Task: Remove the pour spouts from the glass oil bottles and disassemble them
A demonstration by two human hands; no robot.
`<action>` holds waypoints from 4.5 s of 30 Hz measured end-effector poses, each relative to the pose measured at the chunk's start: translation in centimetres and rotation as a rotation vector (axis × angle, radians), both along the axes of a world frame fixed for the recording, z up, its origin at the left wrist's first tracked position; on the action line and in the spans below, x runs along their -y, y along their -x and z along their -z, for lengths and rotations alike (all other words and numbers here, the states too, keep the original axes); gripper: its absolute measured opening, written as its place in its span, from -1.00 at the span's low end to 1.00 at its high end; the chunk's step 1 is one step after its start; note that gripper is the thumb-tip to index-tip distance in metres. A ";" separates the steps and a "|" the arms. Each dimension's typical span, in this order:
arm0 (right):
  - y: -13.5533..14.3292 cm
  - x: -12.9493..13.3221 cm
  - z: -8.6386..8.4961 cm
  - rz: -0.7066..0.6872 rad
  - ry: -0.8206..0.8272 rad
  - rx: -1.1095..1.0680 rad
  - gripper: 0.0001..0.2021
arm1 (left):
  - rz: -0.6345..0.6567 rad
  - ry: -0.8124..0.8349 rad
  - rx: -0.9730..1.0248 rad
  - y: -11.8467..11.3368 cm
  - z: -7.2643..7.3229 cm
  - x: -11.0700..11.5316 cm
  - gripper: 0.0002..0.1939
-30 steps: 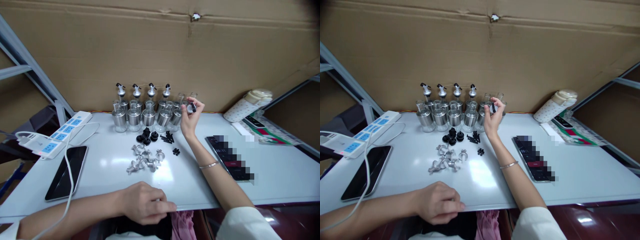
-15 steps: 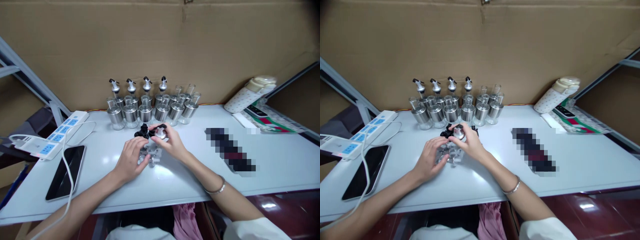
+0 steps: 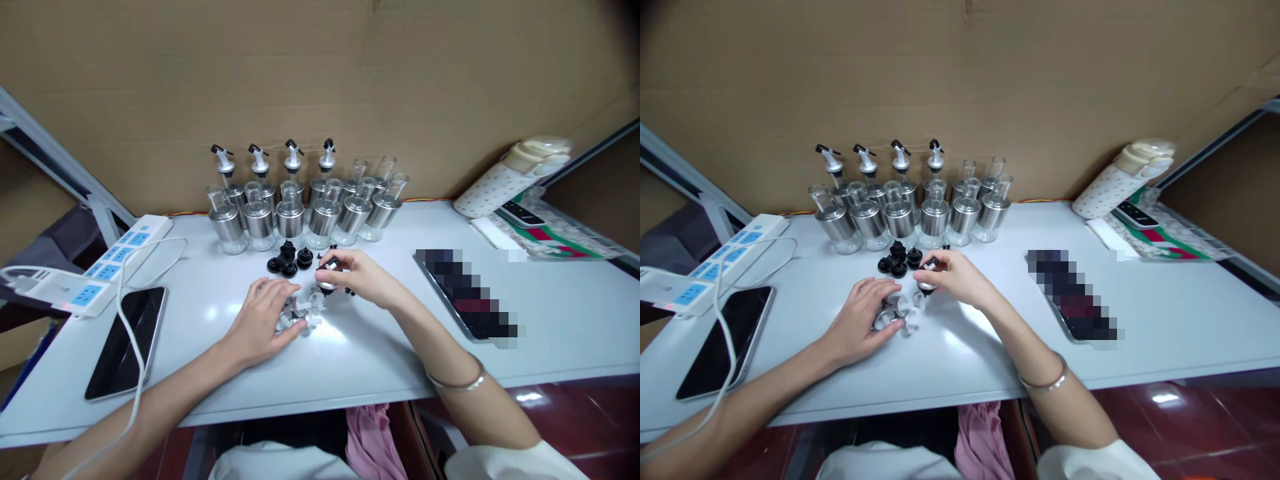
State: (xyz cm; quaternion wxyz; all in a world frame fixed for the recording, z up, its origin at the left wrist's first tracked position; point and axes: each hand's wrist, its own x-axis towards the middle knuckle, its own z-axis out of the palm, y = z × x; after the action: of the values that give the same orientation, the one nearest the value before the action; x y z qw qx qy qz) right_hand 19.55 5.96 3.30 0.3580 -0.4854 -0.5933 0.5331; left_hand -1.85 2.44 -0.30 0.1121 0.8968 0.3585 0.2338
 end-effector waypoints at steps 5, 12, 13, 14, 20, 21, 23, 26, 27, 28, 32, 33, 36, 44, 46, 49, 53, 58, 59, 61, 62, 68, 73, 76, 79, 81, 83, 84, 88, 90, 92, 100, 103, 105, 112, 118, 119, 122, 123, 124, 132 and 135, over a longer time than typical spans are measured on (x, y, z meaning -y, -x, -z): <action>-0.1 0.1 0.5 -0.107 0.173 -0.054 -0.74 | 0.019 0.016 0.006 -0.1 0.0 -0.2 -0.57; 1.0 0.3 0.9 -0.146 0.181 -0.165 -0.73 | -0.025 0.087 0.023 0.0 0.4 -0.2 -0.64; 0.9 0.3 1.0 -0.152 0.174 -0.164 -0.73 | -0.034 0.096 0.026 0.0 0.5 -0.2 -0.64; 0.9 0.3 1.1 -0.154 0.160 -0.158 -0.74 | -0.040 0.105 0.029 0.0 0.5 -0.1 -0.65; 0.8 0.2 1.3 -0.085 -0.085 -0.134 -0.80 | -0.084 0.054 0.080 0.0 0.3 -0.2 -0.63; 0.9 0.3 1.3 -0.085 -0.148 -0.127 -0.82 | -0.093 0.038 0.091 -0.1 0.3 -0.2 -0.62; 1.2 0.7 1.3 -0.106 -0.273 -0.109 -0.85 | -0.094 0.025 0.105 -0.2 0.2 -0.3 -0.60; 1.7 1.3 1.3 -0.163 -0.442 -0.055 -0.86 | -0.057 0.035 0.123 -0.3 0.3 -0.3 -0.59; 1.8 1.5 1.3 -0.179 -0.496 -0.038 -0.86 | -0.046 0.037 0.135 -0.3 0.3 -0.3 -0.58; 1.9 1.6 1.3 -0.190 -0.551 -0.020 -0.85 | -0.041 0.037 0.150 -0.3 0.4 -0.3 -0.57; 2.0 1.9 1.2 -0.216 -0.725 0.009 -0.83 | -0.029 0.014 0.202 -0.2 0.5 -0.4 -0.55; 2.0 2.0 1.2 -0.224 -0.751 0.012 -0.82 | -0.022 0.012 0.203 -0.2 0.4 -0.4 -0.56; 2.1 2.1 1.1 -0.187 -0.831 0.035 -0.83 | -0.023 0.019 0.211 -0.3 0.2 -0.4 -0.61; 2.0 2.0 1.0 0.033 -1.193 0.387 -0.60 | -0.066 -0.055 0.081 -1.3 -1.6 -0.4 -0.72; 1.7 1.8 1.0 0.068 -1.229 0.510 -0.50 | -0.011 -0.103 0.037 -1.7 -2.2 -0.6 -0.68; 1.3 1.6 1.2 0.126 -1.260 0.663 -0.43 | 0.032 -0.126 0.066 -2.5 -3.0 -0.9 -0.59; 0.9 2.0 1.2 0.191 -1.220 0.559 -0.44 | 0.124 -0.163 0.063 -3.4 -3.2 -0.8 -0.55; -0.3 1.6 0.3 0.441 -0.830 0.343 -0.50 | 0.120 -0.144 0.093 -2.4 -2.5 -0.6 -0.55; -0.8 1.0 0.2 0.484 -0.751 0.335 -0.53 | 0.080 -0.155 0.126 -2.0 -2.4 -0.7 -0.56; -2.2 -0.4 0.3 0.526 -0.601 0.339 -0.58 | 0.005 -0.231 0.177 -1.2 -2.5 -1.0 -0.61; -2.9 -1.1 0.6 0.516 -0.538 0.361 -0.60 | -0.022 -0.277 0.188 -0.9 -2.6 -1.1 -0.64; -4.5 -3.6 3.3 0.372 -0.330 0.660 -0.70 | -0.039 -0.418 0.163 -0.8 -3.2 -1.1 -0.67; -3.7 -3.4 4.0 0.271 -0.353 0.723 -0.71 | 0.017 -0.419 0.119 -1.2 -3.1 -0.5 -0.61; -3.7 -3.3 4.0 0.230 -0.349 0.749 -0.71 | 0.013 -0.392 0.112 -1.1 -3.0 -0.5 -0.57; -3.8 -3.2 4.0 0.220 -0.346 0.762 -0.71 | -0.003 -0.350 0.103 -1.1 -2.9 -0.6 -0.55; -3.8 -3.1 3.9 0.235 -0.350 0.776 -0.71 | -0.011 -0.318 0.112 -1.1 -2.9 -0.6 -0.57; -3.9 -3.0 3.8 0.285 -0.362 0.824 -0.73 | -0.028 -0.247 0.135 -1.1 -2.8 -0.6 -0.57; -4.0 -3.0 3.7 0.315 -0.370 0.852 -0.73 | -0.042 -0.192 0.148 -1.2 -2.8 -0.6 -0.57; -4.0 -2.7 2.7 0.376 -0.405 0.780 -0.73 | -0.100 0.035 0.202 -1.3 -2.8 -0.5 -0.54; -3.4 -2.2 2.0 0.299 -0.426 0.581 -0.71 | -0.117 0.095 0.222 -1.4 -2.8 -0.5 -0.53; -2.5 -1.5 1.3 0.132 -0.410 0.349 -0.70 | -0.120 0.138 0.229 -1.4 -2.8 -0.5 -0.52; 0.3 0.9 0.0 -0.178 -0.486 0.202 -0.69 | -0.099 0.213 0.189 -1.7 -2.6 -0.4 -0.49; 0.2 1.0 0.0 -0.214 -0.474 0.206 -0.58 | -0.076 0.206 0.164 -1.7 -2.6 -0.5 -0.51; 0.1 1.0 0.0 -0.204 -0.405 0.163 -0.52 | -0.061 0.177 0.136 -1.7 -2.6 -0.6 -0.58; -2.6 -0.4 -0.4 -0.088 -0.215 0.049 -0.67 | -0.171 0.024 0.158 -1.2 -2.6 -1.0 -0.72; -5.3 -1.4 0.2 -0.111 -0.061 0.158 -0.82 | -0.112 -0.141 0.140 -1.4 -2.7 -0.7 -0.78; -5.6 -1.5 0.4 -0.121 -0.060 0.204 -0.84 | -0.105 -0.155 0.133 -1.4 -2.7 -0.7 -0.78; -6.4 -1.8 0.8 -0.113 -0.166 0.411 -0.89 | -0.098 -0.174 0.118 -1.4 -2.8 -0.7 -0.79; -6.7 -1.9 1.0 -0.114 -0.196 0.476 -0.89 | -0.096 -0.183 0.116 -1.4 -2.8 -0.8 -0.80; -7.0 -2.0 1.1 -0.126 -0.198 0.523 -0.89 | -0.095 -0.194 0.114 -1.3 -2.8 -0.8 -0.80; -7.6 -2.3 2.1 -0.230 -0.026 0.585 -0.82 | -0.120 -0.228 0.131 -1.2 -2.9 -1.0 -0.79; -7.5 -2.3 2.0 -0.247 -0.012 0.610 -0.78 | -0.130 -0.208 0.150 -1.2 -2.8 -1.0 -0.80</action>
State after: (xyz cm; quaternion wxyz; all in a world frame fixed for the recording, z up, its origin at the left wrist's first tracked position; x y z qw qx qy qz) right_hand 27.07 8.26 1.28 0.0992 -0.5449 -0.7307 0.3991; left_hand -0.65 3.46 2.45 0.0298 0.8586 0.3803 0.3426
